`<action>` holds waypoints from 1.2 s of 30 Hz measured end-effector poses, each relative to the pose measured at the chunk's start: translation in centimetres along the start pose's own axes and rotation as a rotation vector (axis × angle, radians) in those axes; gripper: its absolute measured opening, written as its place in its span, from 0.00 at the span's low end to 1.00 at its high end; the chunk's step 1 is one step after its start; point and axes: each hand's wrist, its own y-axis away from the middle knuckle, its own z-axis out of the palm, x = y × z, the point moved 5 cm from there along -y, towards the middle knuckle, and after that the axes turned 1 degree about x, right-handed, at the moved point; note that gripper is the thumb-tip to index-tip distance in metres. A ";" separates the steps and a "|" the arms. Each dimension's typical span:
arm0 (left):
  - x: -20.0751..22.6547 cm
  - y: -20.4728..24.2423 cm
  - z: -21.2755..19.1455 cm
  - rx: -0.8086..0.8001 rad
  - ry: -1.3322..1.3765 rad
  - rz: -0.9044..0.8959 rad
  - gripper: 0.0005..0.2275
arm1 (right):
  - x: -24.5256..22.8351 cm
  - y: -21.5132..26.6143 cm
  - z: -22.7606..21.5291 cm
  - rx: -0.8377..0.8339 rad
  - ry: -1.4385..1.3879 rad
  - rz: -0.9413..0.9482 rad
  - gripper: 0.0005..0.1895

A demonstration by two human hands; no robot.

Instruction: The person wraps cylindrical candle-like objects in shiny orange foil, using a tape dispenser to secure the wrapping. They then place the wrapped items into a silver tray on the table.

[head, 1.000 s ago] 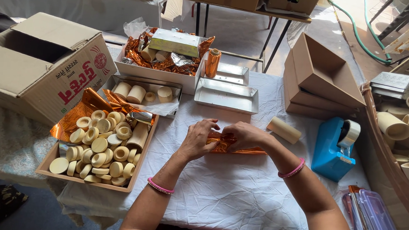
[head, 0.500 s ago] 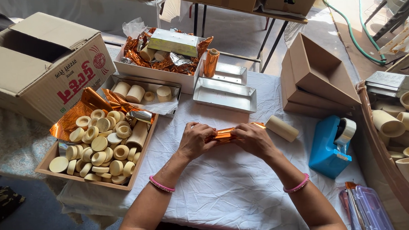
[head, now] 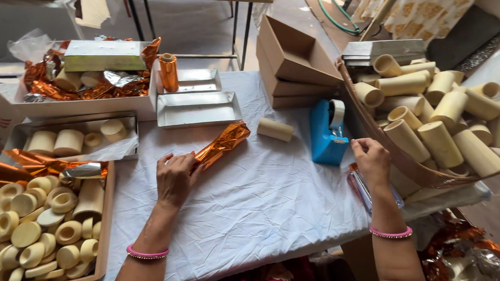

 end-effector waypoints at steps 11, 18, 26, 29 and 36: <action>0.5 0.0 0.0 -0.001 -0.056 0.012 0.15 | 3.7 -3.4 6.7 -0.577 -0.458 0.516 0.20; -0.2 0.4 0.7 -0.057 -0.095 -0.020 0.16 | 5.1 -3.3 8.8 -0.546 -0.846 0.730 0.10; 0.0 0.2 0.4 -0.069 -0.089 -0.022 0.15 | 6.8 -1.6 9.2 -0.387 -1.068 0.683 0.10; 0.0 0.3 0.4 -0.067 -0.091 -0.022 0.15 | 6.3 -0.6 8.8 -0.346 -1.082 0.614 0.09; 0.0 0.1 0.3 -0.065 -0.088 -0.024 0.15 | 7.0 0.3 9.8 -0.261 -0.875 0.500 0.09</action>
